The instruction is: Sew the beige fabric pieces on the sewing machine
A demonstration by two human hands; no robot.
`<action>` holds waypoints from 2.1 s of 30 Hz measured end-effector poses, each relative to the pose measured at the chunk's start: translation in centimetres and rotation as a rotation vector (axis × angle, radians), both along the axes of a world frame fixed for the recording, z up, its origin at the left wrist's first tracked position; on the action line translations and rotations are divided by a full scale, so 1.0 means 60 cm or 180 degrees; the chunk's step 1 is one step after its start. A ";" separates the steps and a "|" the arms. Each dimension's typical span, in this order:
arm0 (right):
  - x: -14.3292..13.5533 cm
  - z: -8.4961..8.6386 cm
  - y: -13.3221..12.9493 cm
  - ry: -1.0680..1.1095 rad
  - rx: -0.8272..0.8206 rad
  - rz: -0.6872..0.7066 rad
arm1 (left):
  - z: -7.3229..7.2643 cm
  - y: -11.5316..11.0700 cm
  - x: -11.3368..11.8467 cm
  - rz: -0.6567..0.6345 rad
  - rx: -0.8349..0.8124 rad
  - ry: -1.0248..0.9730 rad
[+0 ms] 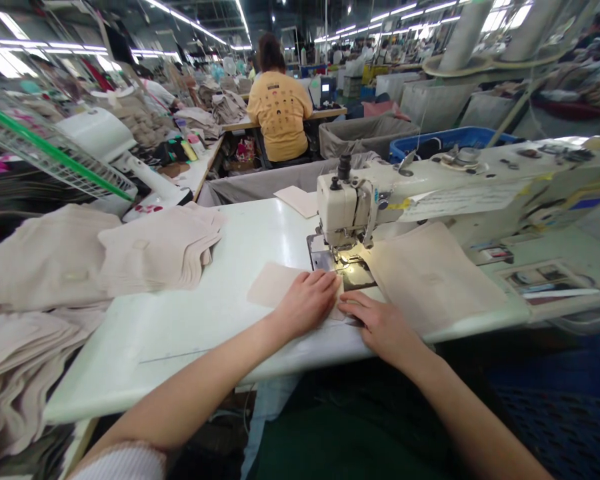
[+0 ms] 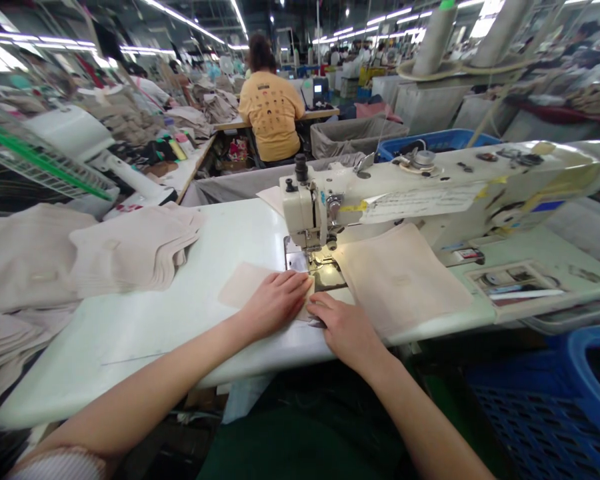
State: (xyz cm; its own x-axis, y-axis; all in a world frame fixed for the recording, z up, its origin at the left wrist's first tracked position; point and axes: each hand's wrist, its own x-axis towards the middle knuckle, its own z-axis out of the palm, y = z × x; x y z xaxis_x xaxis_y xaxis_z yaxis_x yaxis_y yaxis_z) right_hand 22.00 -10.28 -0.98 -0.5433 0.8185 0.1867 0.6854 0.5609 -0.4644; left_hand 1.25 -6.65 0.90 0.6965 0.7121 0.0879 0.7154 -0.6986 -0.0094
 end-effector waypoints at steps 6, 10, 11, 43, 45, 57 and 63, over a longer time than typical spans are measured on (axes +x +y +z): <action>-0.006 -0.002 0.020 -0.0171 0.0024 -0.0203 | -0.001 0.017 0.009 0.0275 0.0231 0.0112; -0.009 0.006 0.051 -0.0114 0.0029 -0.0278 | 0.003 0.037 0.019 0.0449 0.0277 0.0125; -0.009 0.006 0.056 -0.0066 0.0037 -0.0282 | 0.004 0.041 0.021 0.0481 0.0271 0.0127; -0.003 0.004 0.064 -0.0066 0.0178 -0.0282 | -0.004 0.028 0.018 0.0268 0.0107 -0.0100; 0.000 0.003 0.055 -0.0104 0.0183 -0.0248 | -0.008 0.011 0.015 0.0096 0.0036 -0.0105; -0.008 0.009 0.085 -0.0140 0.0053 -0.0236 | -0.009 0.042 0.000 -0.0143 0.0031 -0.0470; -0.018 0.024 0.112 -0.0395 0.0086 -0.0301 | -0.001 0.089 -0.010 -0.0192 0.0039 -0.0509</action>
